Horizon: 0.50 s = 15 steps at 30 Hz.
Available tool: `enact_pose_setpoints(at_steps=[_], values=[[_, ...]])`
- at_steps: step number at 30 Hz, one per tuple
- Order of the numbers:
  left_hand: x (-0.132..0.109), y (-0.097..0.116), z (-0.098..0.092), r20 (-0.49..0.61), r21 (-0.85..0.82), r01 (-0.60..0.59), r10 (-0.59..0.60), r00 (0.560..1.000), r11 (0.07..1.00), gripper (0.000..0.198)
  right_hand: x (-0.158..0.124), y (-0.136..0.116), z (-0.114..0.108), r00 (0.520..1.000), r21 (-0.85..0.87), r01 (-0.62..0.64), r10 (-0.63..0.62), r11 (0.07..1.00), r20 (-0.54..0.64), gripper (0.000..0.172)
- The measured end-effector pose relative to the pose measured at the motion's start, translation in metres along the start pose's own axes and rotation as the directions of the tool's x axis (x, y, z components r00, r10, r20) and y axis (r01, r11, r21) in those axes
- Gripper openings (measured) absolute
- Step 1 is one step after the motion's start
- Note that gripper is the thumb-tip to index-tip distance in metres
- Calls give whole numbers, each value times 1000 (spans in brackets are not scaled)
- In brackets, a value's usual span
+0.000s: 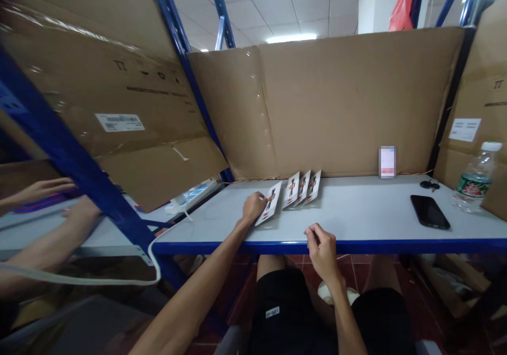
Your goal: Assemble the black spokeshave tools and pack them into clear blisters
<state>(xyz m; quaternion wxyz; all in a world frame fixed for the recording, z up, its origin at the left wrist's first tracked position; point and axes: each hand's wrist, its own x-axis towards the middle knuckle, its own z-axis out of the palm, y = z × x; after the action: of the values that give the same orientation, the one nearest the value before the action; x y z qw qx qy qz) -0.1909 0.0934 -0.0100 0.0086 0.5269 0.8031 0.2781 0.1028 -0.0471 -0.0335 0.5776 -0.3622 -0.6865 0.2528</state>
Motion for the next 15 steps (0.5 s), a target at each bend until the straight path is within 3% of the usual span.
enact_pose_setpoints(at_steps=[15], values=[[-7,2,-7,23,-97,-25,28,999,995,39,0,4,1,1000,0,6,-6,1000,-6,34]])
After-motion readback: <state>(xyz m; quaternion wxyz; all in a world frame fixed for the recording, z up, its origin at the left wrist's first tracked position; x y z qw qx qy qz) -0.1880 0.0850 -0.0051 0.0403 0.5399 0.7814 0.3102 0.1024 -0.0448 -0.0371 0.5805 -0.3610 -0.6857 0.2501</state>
